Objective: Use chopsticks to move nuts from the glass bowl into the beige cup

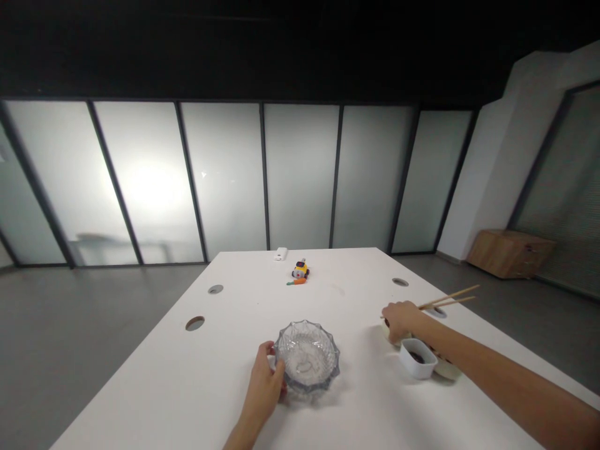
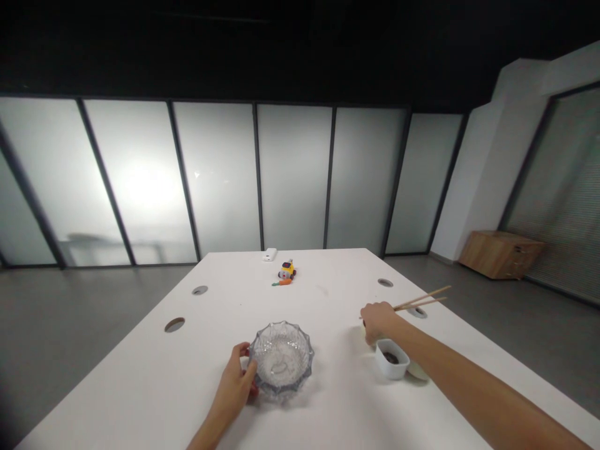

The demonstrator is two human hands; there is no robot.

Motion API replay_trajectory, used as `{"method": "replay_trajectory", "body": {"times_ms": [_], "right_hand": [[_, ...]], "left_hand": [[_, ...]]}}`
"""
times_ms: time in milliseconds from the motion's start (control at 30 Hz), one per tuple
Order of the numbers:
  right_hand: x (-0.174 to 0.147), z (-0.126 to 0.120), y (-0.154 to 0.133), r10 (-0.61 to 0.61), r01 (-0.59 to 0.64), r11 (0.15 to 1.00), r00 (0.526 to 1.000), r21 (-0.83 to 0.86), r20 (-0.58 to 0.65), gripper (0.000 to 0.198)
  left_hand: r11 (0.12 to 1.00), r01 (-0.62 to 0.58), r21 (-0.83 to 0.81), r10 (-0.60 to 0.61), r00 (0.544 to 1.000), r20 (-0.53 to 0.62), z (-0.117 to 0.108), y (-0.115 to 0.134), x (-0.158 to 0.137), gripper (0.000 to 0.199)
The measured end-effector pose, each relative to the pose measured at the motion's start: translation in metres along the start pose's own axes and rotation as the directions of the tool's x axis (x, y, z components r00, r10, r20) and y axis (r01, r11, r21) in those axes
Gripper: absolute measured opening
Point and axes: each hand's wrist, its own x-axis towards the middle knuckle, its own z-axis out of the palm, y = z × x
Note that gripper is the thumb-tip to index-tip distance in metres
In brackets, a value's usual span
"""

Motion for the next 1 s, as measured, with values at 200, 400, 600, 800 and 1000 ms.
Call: {"method": "replay_trajectory", "body": {"times_ms": [200,400,600,800,1000], "right_hand": [[-0.006,-0.030,-0.025,-0.081,0.077,0.995,0.994,-0.059,-0.073,0.049],[-0.047,-0.078,-0.108,-0.363,0.358,0.932,0.908,-0.063,-0.210,0.044],[-0.078,-0.087,-0.189,-0.612,0.627,0.777,0.732,-0.057,-0.299,0.051],[-0.062,-0.056,-0.191,-0.643,0.722,0.683,0.665,0.108,-0.381,0.077],[-0.056,-0.013,-0.145,-0.473,0.700,0.714,0.509,0.026,-0.719,0.046]], "left_hand": [[0.988,-0.107,0.114,0.119,0.988,-0.103,-0.003,0.001,0.003,0.054],[0.949,-0.307,0.077,0.315,0.941,-0.123,-0.014,0.026,-0.007,0.056],[0.899,-0.054,-0.434,0.229,0.903,0.362,-0.013,0.041,-0.021,0.102],[0.910,-0.082,-0.407,0.196,0.950,0.245,-0.012,0.048,-0.015,0.097],[0.985,-0.120,-0.122,0.124,0.992,0.029,-0.013,0.047,-0.008,0.086]]}}
